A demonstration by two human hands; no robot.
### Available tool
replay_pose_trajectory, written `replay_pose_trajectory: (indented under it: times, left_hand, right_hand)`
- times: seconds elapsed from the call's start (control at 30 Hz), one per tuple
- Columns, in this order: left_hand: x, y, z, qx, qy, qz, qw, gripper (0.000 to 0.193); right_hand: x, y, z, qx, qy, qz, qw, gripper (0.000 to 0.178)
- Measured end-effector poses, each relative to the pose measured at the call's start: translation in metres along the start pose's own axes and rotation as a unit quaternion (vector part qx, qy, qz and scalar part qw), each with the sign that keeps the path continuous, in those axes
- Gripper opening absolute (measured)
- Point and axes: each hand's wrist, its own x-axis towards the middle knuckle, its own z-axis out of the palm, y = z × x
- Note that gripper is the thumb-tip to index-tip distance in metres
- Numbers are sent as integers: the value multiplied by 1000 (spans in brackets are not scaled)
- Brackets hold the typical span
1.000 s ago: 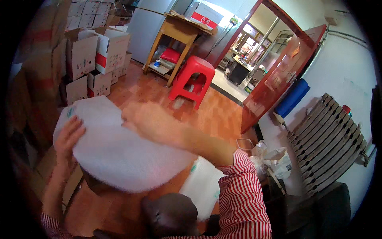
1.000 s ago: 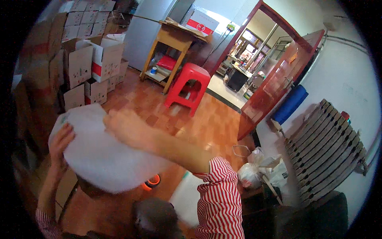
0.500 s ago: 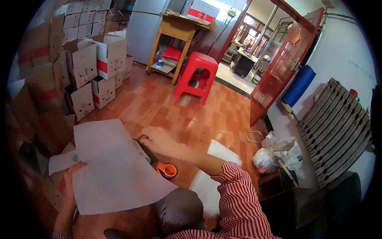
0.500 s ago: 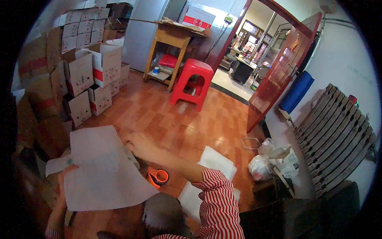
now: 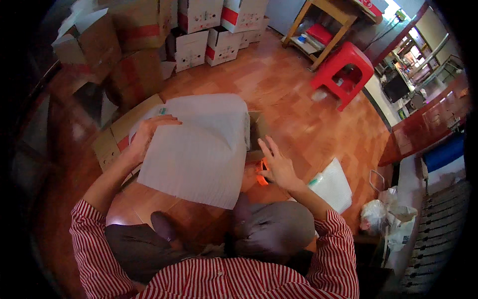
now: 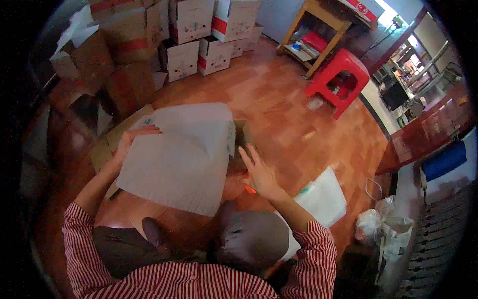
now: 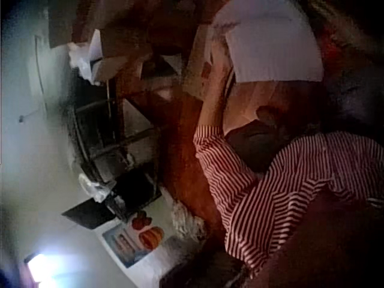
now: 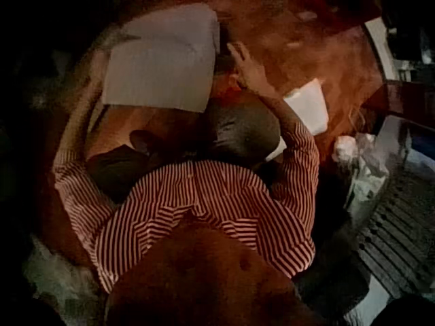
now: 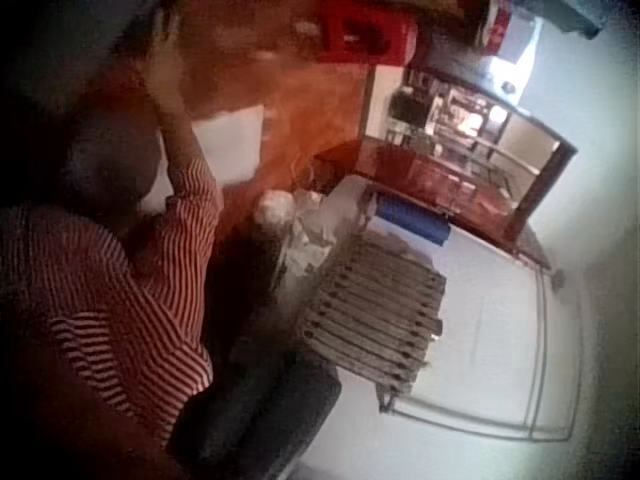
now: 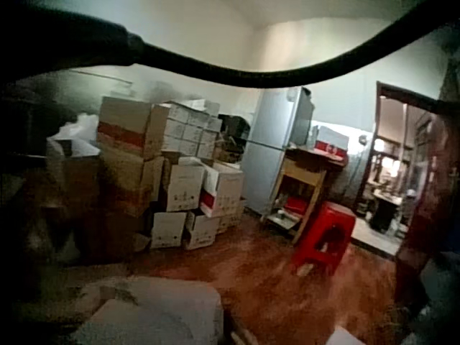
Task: The person assembles cardboard boxes, lines them with foam sheets, and seals them using a handheld tape dispenser.
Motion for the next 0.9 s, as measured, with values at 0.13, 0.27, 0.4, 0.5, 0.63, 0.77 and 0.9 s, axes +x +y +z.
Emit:
replay_pose_trajectory:
  times: [0.13, 0.27, 0.4, 0.5, 0.63, 0.77, 0.9]
  left_hand:
    - [-12, -6, 5, 3, 3, -24, 1000, 36]
    - [-19, -15, 9, 9, -7, -56, 998, 35]
    - [-23, -32, 12, -16, 24, -45, 999, 27]
    - [-11, -19, 10, -192, 55, -244, 949, 22]
    - [27, -30, -6, -195, 68, -274, 939, 22]
    - [62, -1, -12, -187, 204, -164, 947, 26]
    - [39, 0, -18, 0, 127, 34, 991, 31]
  right_hand:
    - [5, -7, 19, -73, 38, -91, 992, 90]
    - [8, -22, 48, -82, 42, -94, 991, 78]
    - [25, -26, 56, 99, 218, -86, 967, 52]
    - [67, -22, 38, 347, 311, 14, 885, 29]
    - [144, 28, -34, 580, 165, 173, 779, 23]
    - [149, 19, -118, 392, 299, -20, 870, 25]
    - [105, 25, -122, 214, 331, -90, 915, 35]
